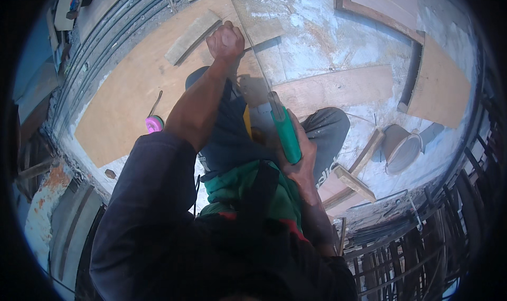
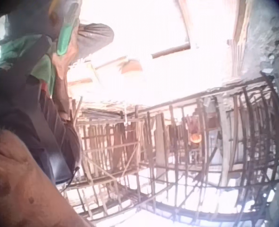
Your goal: The person measures a piece of wood with a tape measure, marks it, and then saws the wood by hand.
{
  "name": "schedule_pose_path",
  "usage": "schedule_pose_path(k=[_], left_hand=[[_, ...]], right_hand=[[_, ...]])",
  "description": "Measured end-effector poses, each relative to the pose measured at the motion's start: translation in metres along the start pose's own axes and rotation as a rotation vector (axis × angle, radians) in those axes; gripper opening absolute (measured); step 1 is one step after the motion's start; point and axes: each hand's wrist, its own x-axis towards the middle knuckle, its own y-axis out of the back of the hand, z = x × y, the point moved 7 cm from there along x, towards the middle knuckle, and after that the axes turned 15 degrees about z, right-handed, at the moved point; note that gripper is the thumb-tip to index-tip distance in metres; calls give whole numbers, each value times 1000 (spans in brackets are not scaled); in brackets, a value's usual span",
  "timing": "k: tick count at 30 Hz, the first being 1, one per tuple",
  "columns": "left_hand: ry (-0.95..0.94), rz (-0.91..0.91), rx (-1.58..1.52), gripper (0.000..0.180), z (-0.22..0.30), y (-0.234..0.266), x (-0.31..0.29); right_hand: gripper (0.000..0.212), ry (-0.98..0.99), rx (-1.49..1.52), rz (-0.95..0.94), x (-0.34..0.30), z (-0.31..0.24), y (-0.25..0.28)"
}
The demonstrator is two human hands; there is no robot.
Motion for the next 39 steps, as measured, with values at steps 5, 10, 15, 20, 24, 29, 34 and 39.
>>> schedule_pose_path(k=[5, 10, 15, 20, 24, 29, 34, 39], left_hand=[[-10, -30, 43, 21, 2, 10, 12], [-101, 39, 6, 21, 19, 0, 9], [-5, -93, 89, 22, 5, 1, 7], [-84, -56, 11, 23, 1, 9, 5], [-55, -41, 16, 21, 13, 2, 7], [-26, -8, 5, 24, -5, 6, 5], [-73, -4, -46, 25, 11, 2, 5], [10, -13, 24, 23, -9, -5, -12]], right_hand=[[73, 128, 9, -3, -54, -8, 54], [71, 79, -35, 2, 34, 3, -11], [67, -68, -34, 38, -53, 6, 36], [70, -75, 46, 21, -38, 1, 24], [73, -16, 85, 10, 38, -6, -34], [69, 7, 17, 9, -73, 13, 48], [73, -15, 12, 16, 8, 14, -1], [74, -145, -12, -46, 0, 10, -8]])
